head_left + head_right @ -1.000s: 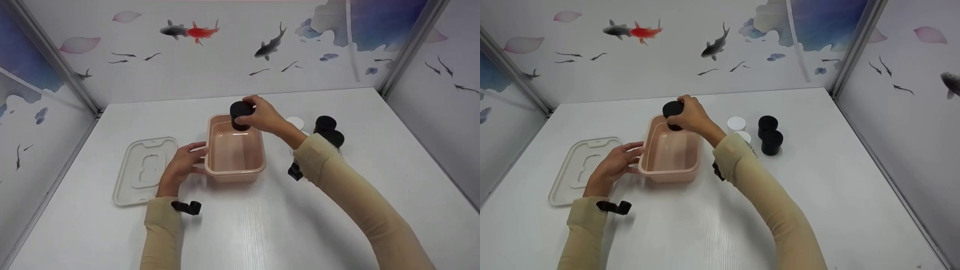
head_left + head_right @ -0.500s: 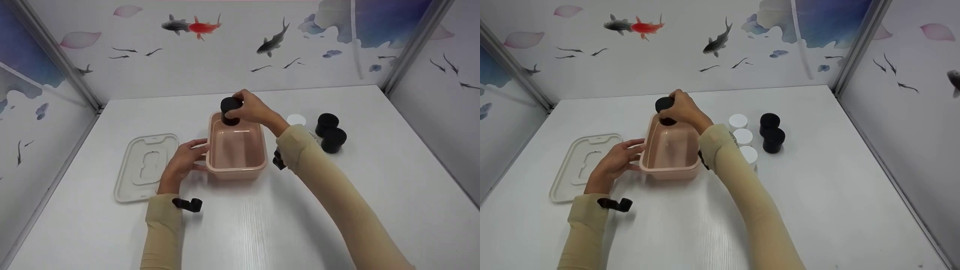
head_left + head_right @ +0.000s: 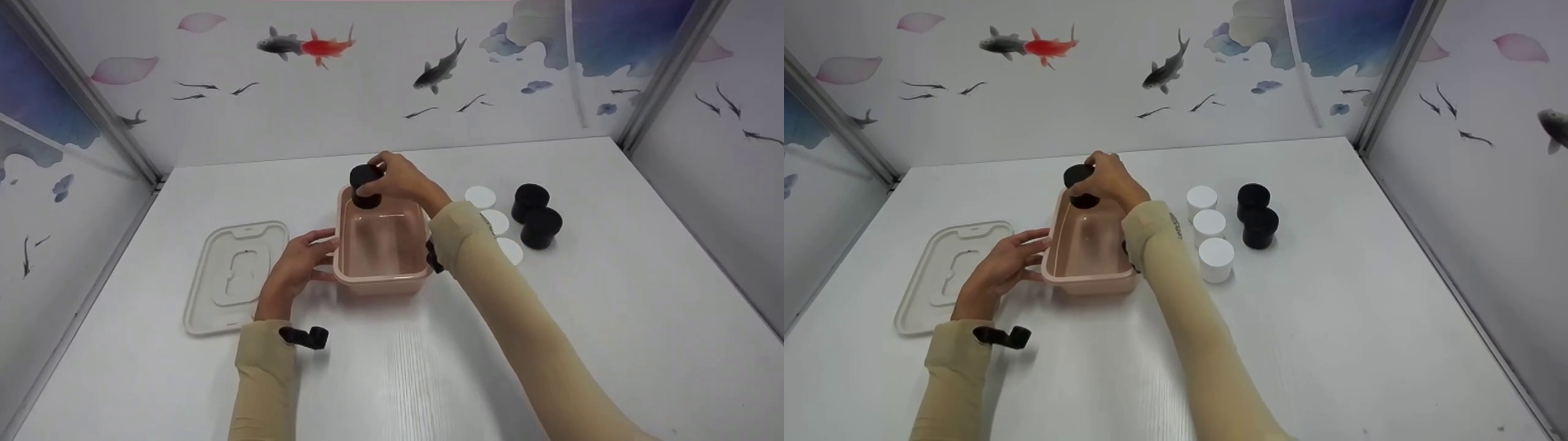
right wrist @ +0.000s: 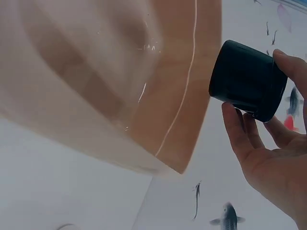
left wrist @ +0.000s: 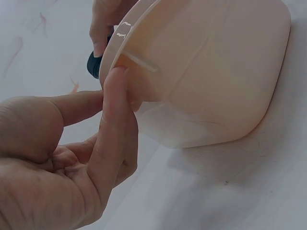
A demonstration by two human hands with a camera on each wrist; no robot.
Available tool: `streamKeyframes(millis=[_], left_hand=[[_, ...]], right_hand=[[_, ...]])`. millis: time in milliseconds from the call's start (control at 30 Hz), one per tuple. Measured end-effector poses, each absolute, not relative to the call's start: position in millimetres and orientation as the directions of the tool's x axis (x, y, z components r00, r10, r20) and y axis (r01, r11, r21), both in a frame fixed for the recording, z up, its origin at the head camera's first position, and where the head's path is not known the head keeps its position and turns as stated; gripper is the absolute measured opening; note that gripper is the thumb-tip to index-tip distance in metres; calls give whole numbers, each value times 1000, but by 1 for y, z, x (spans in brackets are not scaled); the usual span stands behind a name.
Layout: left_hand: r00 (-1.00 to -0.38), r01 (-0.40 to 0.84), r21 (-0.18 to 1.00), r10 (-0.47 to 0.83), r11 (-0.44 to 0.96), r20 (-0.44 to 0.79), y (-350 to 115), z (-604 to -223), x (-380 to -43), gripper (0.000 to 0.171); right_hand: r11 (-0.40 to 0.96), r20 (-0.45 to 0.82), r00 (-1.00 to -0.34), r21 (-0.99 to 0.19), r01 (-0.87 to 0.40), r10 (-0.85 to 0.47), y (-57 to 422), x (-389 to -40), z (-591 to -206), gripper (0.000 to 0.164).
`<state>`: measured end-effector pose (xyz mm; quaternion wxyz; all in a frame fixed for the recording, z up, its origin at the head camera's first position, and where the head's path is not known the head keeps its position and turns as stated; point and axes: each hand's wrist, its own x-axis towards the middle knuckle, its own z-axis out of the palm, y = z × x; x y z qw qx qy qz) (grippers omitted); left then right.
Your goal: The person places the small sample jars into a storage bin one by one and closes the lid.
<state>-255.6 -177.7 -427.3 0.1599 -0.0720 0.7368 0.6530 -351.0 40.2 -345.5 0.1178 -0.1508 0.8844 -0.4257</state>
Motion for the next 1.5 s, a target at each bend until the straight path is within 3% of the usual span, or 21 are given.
streamKeyframes(millis=[400, 700, 1500], left_hand=[[-947, -288, 950, 116, 118, -301, -179, -428, -254, 51], [-948, -284, 952, 117, 118, -297, -176, -428, -254, 51], [-951, -267, 960, 139, 79, -276, -178, -431, -254, 51]], right_hand=[[651, -170, -907, -747, -136, -384, 18, -359, -357, 69], [735, -245, -913, -673, -83, -327, 18, -358, -357, 70], [846, -321, -883, -514, -142, -343, 4, -354, -363, 55]])
